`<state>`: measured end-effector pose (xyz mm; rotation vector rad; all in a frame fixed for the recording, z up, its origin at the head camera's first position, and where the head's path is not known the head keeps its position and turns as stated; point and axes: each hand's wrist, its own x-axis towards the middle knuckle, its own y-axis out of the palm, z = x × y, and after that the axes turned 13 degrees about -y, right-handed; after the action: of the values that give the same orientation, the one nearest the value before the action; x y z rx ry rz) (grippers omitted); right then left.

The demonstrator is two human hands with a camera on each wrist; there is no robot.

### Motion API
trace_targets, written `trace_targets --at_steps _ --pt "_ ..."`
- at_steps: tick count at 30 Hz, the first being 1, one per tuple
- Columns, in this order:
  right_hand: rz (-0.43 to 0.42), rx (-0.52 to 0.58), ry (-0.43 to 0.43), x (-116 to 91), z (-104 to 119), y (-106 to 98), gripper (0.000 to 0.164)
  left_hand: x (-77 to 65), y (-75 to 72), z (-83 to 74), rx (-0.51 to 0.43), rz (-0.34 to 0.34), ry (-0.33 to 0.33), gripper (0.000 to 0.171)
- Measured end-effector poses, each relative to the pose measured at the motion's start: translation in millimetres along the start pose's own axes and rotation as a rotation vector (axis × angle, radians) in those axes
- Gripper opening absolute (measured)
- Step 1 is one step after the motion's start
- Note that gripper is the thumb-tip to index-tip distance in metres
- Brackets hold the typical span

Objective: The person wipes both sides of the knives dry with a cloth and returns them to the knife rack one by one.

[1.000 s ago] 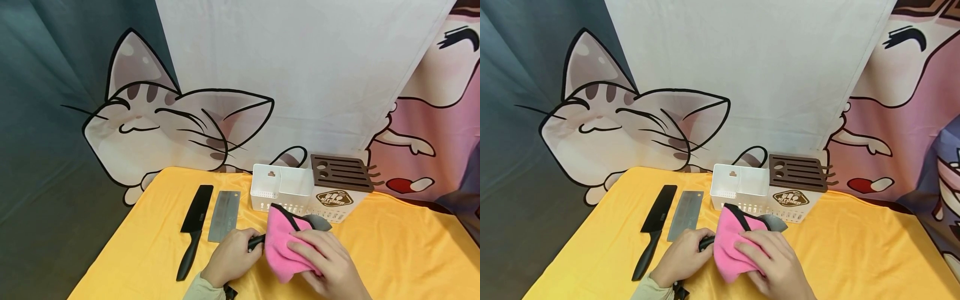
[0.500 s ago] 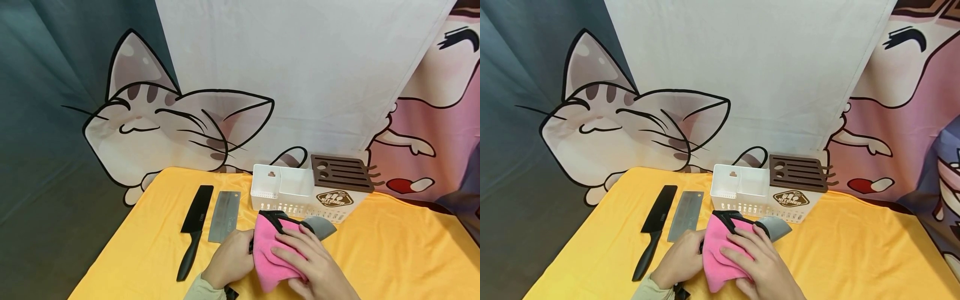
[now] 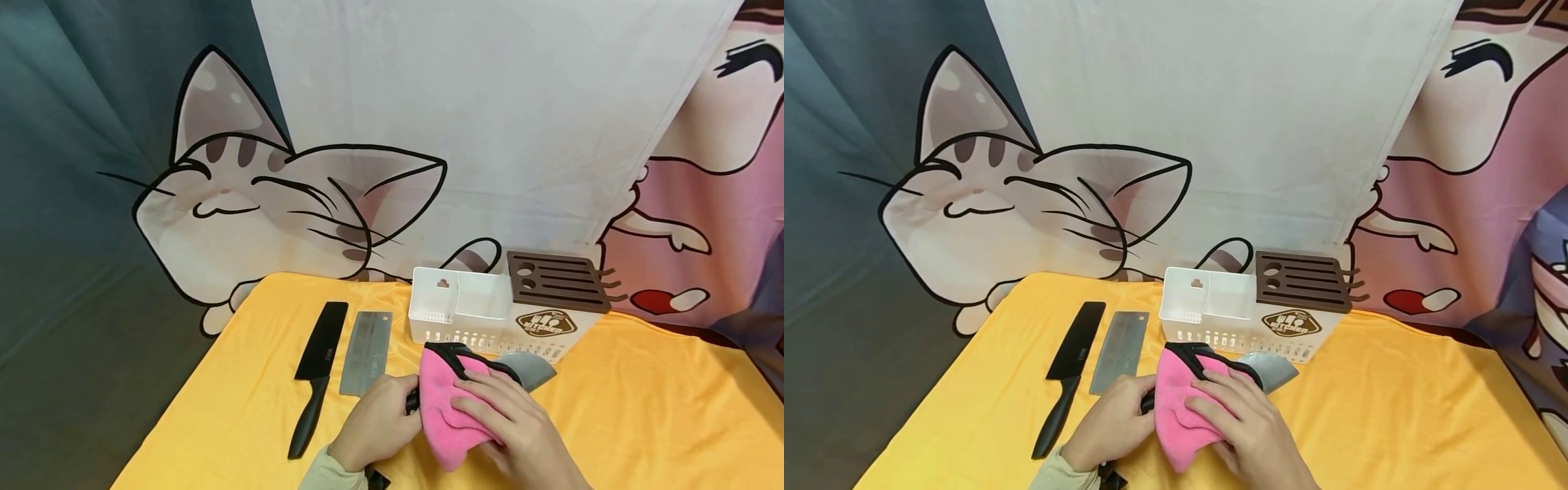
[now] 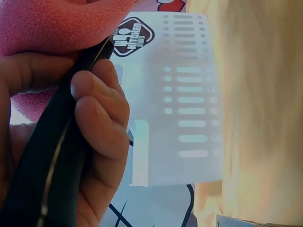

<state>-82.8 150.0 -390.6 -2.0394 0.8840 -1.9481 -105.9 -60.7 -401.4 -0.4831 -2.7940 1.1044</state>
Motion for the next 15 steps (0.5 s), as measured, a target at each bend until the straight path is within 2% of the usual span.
trace_targets --at_steps 7,11,15 --pt "0.011 -0.005 0.021 -3 -2 -4 0.025 0.3 -0.3 -0.1 -0.005 0.003 -0.007 0.013" --pt "0.014 -0.009 0.053 -5 -4 -9 0.033 0.3 0.4 -0.5 -0.009 0.01 -0.014 0.007" --pt "0.024 -0.024 0.07 -8 -7 -14 0.038 0.4 -0.5 -0.6 -0.019 0.028 -0.034 0.012"
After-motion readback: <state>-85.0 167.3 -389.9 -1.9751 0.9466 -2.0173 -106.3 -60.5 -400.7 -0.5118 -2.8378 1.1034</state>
